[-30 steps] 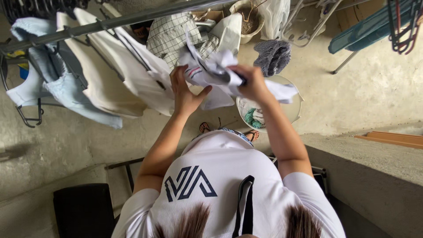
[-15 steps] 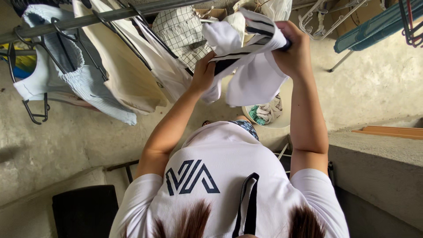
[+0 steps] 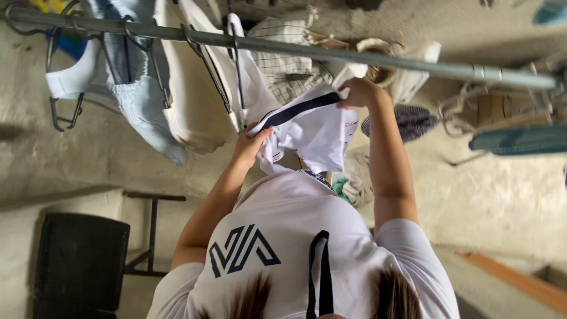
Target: The person takes clothing from a bucket and hangs them on a rack using hangers and a multi-clip hanger.
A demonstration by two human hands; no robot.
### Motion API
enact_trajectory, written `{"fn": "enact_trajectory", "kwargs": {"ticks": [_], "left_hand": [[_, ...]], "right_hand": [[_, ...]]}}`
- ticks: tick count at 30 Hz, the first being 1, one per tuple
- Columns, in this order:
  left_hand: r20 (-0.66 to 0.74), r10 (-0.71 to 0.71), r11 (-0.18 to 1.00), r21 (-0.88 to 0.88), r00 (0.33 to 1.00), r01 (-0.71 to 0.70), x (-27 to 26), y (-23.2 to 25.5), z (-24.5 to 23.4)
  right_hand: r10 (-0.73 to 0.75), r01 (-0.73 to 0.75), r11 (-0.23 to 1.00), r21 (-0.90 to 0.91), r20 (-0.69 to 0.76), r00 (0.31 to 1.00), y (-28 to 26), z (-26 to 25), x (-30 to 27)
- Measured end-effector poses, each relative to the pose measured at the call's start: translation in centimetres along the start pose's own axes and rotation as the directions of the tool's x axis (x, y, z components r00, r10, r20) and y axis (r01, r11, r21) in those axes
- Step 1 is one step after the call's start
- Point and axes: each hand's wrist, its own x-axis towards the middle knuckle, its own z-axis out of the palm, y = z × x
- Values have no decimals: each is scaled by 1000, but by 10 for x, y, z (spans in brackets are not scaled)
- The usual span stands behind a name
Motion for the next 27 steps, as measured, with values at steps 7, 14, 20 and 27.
{"fn": "enact_trajectory", "kwargs": {"ticks": [7, 14, 20, 27], "left_hand": [[-183, -116, 890, 417, 976, 184, 2, 15, 31], [-313, 18, 883, 451, 949, 132, 23, 17, 29], [-351, 89, 915, 399, 932, 63, 28, -10, 22], [-127, 198, 922, 361, 972, -140, 53, -27, -1]], "right_hand": [[-168, 482, 836, 262, -715, 679, -110, -94, 207], [-39, 390, 881, 269, -779, 625, -153, -95, 301], [2, 109, 988, 105, -725, 688, -119, -122, 282], [-2, 270, 946, 181, -827, 562, -60, -110, 132]]}}
